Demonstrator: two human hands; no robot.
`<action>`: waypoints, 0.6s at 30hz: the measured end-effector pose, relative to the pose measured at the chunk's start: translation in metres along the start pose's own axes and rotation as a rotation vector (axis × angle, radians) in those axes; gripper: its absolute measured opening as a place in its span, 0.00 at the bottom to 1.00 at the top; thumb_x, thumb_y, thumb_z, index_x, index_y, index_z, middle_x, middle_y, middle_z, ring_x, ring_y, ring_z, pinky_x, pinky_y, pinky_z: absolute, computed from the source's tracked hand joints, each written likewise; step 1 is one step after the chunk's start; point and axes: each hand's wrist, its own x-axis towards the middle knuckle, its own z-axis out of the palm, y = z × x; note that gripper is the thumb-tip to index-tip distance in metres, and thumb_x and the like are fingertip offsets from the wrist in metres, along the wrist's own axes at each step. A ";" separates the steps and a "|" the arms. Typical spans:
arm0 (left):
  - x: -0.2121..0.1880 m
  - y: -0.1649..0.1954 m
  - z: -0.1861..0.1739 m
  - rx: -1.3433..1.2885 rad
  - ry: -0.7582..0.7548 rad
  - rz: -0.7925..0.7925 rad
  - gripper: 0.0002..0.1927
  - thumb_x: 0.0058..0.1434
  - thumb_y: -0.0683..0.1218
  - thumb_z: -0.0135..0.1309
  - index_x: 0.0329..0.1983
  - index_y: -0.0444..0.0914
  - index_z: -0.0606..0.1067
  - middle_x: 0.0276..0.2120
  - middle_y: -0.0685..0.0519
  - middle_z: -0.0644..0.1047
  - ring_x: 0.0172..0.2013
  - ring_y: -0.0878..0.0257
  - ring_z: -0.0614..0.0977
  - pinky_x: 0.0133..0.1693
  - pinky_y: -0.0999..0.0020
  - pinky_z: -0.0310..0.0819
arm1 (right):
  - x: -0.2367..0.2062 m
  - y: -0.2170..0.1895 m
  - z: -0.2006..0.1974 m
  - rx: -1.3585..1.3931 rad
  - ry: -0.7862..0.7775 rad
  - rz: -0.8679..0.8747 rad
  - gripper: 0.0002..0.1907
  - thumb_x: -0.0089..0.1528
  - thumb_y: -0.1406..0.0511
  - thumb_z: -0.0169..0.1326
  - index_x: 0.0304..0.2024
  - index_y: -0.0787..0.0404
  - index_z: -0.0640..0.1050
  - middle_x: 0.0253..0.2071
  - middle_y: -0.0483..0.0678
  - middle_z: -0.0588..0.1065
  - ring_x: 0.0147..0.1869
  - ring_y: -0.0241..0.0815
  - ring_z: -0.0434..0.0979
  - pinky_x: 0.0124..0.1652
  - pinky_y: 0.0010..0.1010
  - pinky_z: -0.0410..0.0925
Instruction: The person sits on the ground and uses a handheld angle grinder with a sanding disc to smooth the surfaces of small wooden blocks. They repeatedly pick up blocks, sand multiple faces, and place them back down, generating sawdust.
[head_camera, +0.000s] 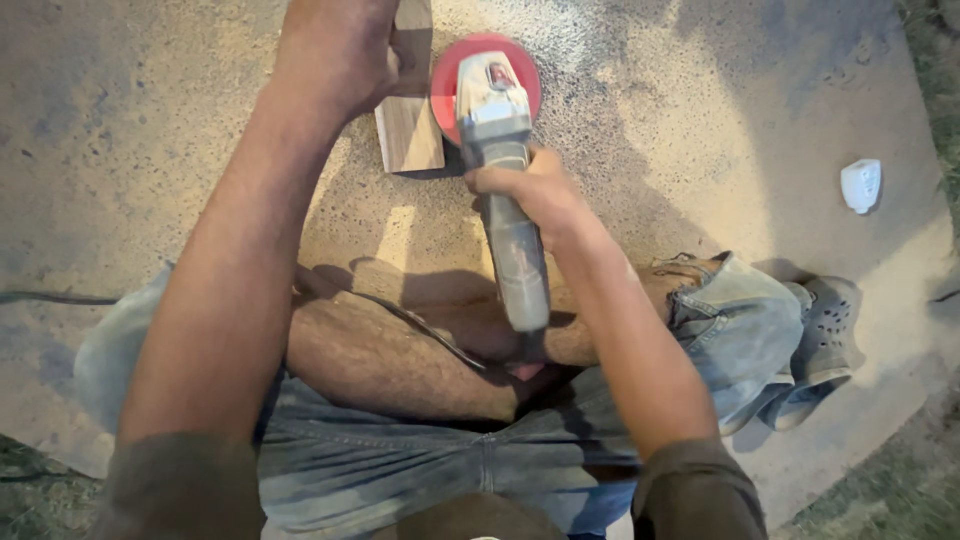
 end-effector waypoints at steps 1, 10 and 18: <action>0.001 0.001 -0.001 -0.007 -0.028 -0.028 0.17 0.49 0.37 0.65 0.43 0.34 0.77 0.34 0.41 0.81 0.35 0.43 0.83 0.36 0.50 0.77 | -0.006 0.001 -0.001 -0.011 0.020 0.028 0.24 0.50 0.66 0.65 0.48 0.65 0.77 0.34 0.48 0.80 0.33 0.38 0.82 0.36 0.32 0.77; -0.021 0.031 0.002 0.148 -0.039 -0.304 0.40 0.47 0.41 0.67 0.64 0.34 0.64 0.50 0.39 0.74 0.43 0.47 0.82 0.37 0.58 0.81 | -0.049 0.002 -0.029 0.338 0.073 -0.111 0.20 0.53 0.68 0.63 0.47 0.65 0.76 0.32 0.51 0.79 0.30 0.42 0.80 0.32 0.35 0.77; -0.056 0.094 0.023 0.093 -0.486 -0.755 0.50 0.56 0.69 0.63 0.66 0.30 0.60 0.62 0.35 0.64 0.62 0.44 0.69 0.57 0.47 0.70 | -0.063 -0.014 -0.062 0.481 0.096 -0.355 0.20 0.54 0.68 0.62 0.48 0.66 0.77 0.33 0.51 0.79 0.32 0.43 0.82 0.35 0.34 0.77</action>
